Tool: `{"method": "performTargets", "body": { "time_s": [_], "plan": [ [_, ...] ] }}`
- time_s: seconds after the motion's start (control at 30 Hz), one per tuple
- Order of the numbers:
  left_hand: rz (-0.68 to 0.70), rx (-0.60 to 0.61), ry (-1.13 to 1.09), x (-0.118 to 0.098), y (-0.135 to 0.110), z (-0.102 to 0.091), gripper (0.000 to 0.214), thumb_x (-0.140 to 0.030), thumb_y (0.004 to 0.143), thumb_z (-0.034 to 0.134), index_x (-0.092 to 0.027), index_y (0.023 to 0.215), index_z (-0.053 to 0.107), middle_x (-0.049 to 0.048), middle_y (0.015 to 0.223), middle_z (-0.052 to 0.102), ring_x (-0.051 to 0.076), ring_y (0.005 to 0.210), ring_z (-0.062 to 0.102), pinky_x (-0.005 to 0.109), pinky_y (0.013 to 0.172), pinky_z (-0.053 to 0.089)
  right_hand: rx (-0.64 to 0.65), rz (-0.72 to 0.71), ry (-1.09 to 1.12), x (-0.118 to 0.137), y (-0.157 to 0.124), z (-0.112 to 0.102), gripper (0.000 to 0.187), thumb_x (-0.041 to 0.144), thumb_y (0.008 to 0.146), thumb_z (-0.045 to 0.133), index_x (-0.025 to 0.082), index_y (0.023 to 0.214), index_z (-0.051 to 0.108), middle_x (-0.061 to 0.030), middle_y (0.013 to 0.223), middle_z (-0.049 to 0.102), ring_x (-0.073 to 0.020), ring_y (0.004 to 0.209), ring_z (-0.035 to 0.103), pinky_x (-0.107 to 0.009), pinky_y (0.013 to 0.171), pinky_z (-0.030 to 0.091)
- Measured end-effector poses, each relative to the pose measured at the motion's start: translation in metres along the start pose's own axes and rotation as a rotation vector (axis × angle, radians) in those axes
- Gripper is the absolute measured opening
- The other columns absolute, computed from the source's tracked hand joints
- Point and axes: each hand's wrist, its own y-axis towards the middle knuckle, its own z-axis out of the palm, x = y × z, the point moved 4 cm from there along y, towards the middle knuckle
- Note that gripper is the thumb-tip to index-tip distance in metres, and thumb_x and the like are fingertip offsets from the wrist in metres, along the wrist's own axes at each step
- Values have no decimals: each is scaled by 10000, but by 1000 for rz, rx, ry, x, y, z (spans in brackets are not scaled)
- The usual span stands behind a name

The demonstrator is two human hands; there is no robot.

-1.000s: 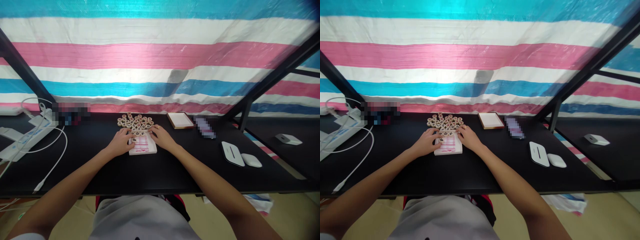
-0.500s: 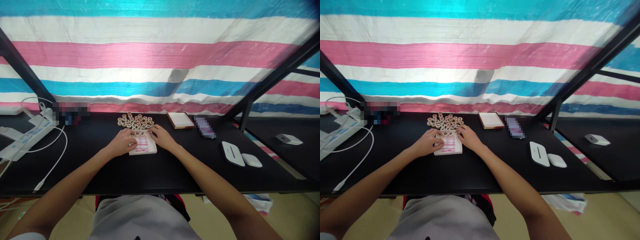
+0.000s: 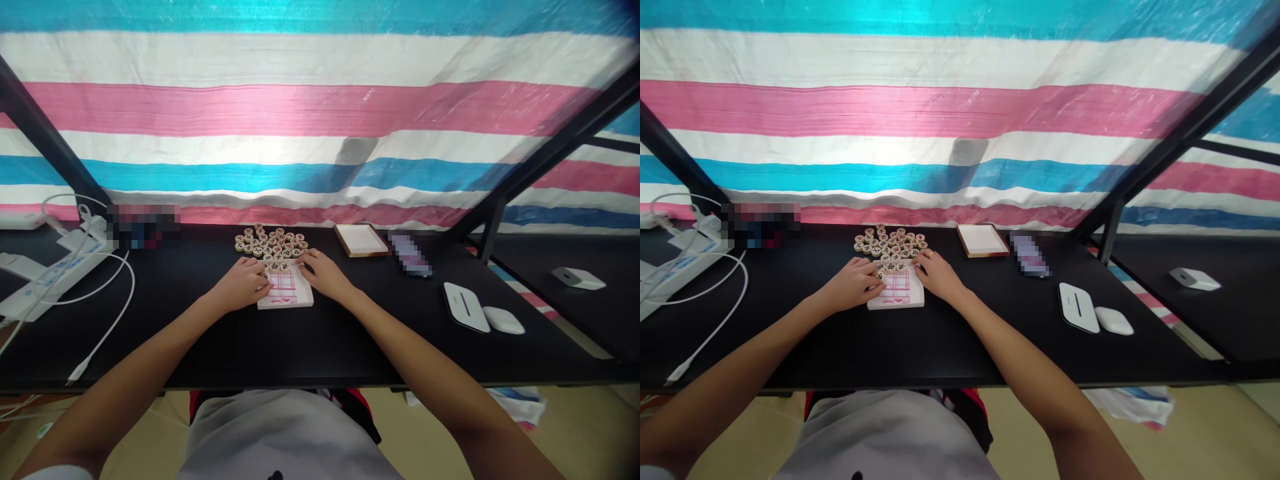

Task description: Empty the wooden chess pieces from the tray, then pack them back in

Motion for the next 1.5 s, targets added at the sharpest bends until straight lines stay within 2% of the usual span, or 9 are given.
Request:
{"method": "performTargets", "body": {
  "time_s": [0.23,0.37,0.47,0.63,0.83,0.97,1.13,1.37,1.5],
  "plan": [
    [-75,-71,-132,4,0,-6,350,-329,917,439,-182,715,684,48,766,589,166,759,513,324,765,385,16,17,1,1,0,0,176,165,863,484,183,956,631,-96,1035,588,-217,972,577,-362,879,475],
    [-238,-222,-233,21,-1,-9,308,-338,918,429,-173,818,669,51,810,594,181,817,538,327,807,424,26,21,1,-1,0,1,175,156,861,489,180,964,629,-92,1043,587,-210,983,576,-346,888,467],
    [-388,-262,-290,42,-4,-1,256,-323,897,452,-174,981,642,68,941,603,210,951,541,350,882,440,30,28,-4,-2,-1,2,174,158,860,493,176,966,630,-95,1046,587,-215,987,574,-351,887,466],
    [-524,-143,-155,70,-10,20,363,-310,857,492,-154,1173,577,124,1206,541,277,1138,478,429,988,399,24,27,-3,-1,-1,1,166,173,865,490,187,958,628,-91,1044,587,-214,982,574,-355,882,467],
    [-590,-49,-70,82,-13,27,441,-318,857,484,-159,1266,521,118,1363,474,294,1238,418,431,990,399,27,35,0,0,0,0,172,176,866,491,188,973,624,-91,1057,588,-214,989,570,-351,876,468],
    [-592,22,-41,84,-14,27,421,-346,873,465,-173,1249,540,94,1333,520,295,1196,453,424,973,402,30,36,-2,0,0,0,171,171,865,489,188,969,624,-90,1047,590,-215,980,571,-351,869,470],
    [-578,34,5,83,-13,25,402,-348,875,460,-175,1225,555,90,1297,539,289,1129,486,412,931,413,26,27,4,-1,0,1,176,168,864,485,192,970,624,-90,1043,591,-215,977,571,-356,874,468],
    [-589,21,84,77,-13,18,327,-332,846,501,-178,1104,630,105,1064,587,269,1004,519,371,849,436,19,25,1,-1,-1,1,174,178,867,484,194,967,625,-92,1039,590,-213,972,573,-354,865,471],
    [-603,49,91,75,-14,14,314,-322,847,509,-191,1102,635,102,1053,598,264,985,538,353,826,441,22,28,1,0,-1,0,173,183,870,482,194,967,624,-89,1042,590,-211,974,571,-350,867,467]
  ]
}}
